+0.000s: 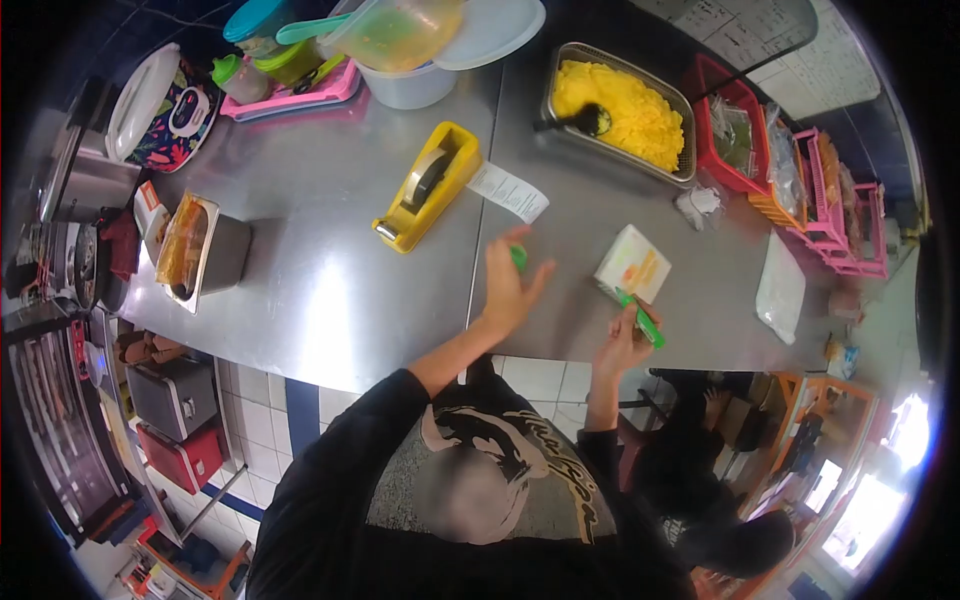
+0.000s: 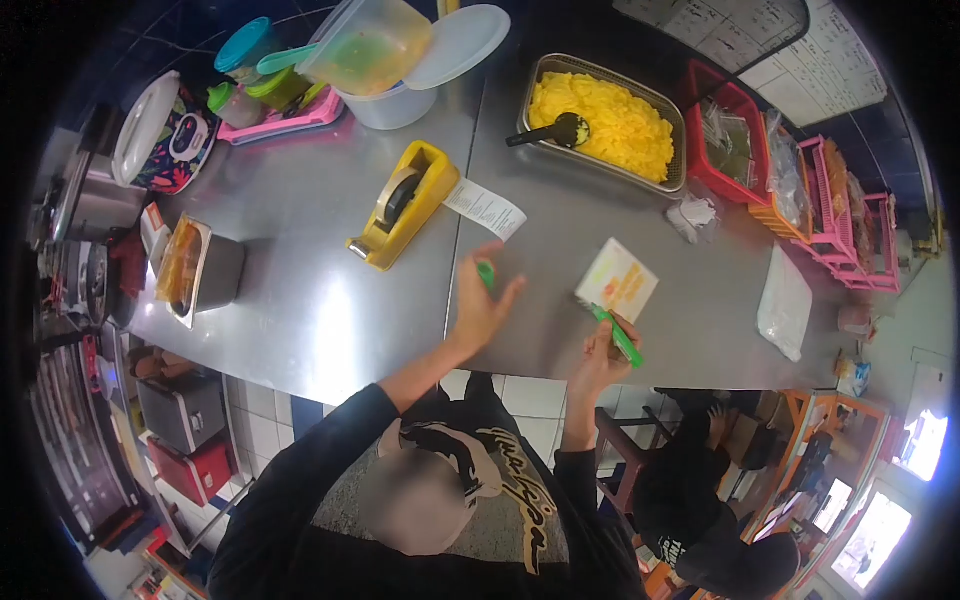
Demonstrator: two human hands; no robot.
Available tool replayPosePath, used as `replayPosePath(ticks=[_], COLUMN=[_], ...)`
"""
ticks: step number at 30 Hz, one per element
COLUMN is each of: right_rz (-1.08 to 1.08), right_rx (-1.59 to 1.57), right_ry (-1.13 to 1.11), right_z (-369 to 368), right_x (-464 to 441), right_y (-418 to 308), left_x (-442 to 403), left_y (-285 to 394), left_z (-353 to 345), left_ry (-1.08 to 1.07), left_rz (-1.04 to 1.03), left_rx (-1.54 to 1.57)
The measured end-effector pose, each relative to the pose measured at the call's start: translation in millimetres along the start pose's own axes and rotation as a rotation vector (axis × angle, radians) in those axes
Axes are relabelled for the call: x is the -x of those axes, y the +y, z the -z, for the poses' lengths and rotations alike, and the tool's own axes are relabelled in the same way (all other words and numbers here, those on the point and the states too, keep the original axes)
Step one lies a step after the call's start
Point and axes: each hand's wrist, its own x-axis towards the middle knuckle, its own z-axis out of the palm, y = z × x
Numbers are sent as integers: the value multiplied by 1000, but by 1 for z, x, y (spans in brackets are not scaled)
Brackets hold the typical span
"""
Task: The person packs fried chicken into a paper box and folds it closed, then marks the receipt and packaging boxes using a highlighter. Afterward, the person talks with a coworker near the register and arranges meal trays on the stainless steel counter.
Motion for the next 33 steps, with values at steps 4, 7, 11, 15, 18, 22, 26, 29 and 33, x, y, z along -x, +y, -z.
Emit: replayPosePath(ticks=[4,7,11,15,18,22,26,29,33], right_rz=[102,10,5,22,74,186,143,116,159], right_rx=[-56,-191,-146,65,3,89,121,200,161], right_ry=[-101,-244,-427,-625,-635,-688,-728,-645,-533], right_z=[-12,-42,-83,-107,-120,-120,-119,-121,-119], right_x=[-5,-8,-37,-74,-79,-78,-76,-80,-84], right_y=[5,17,54,90,99,102,97,95,101], left_x=[-52,-61,-56,-58,-60,-61,-61,-61,-61], left_y=[-26,-49,-53,-44,-43,-46,-44,-45,-47], left_z=[-3,-8,-7,-3,-3,-4,-3,-3,-4], left_ry=[109,45,-2,17,18,33,-1,1,13], left_rz=[-49,-110,-143,-165,-131,-145,-118,-130,-134], left_rx=[-47,-249,-332,-326,-310,-312,-311,-305,-311])
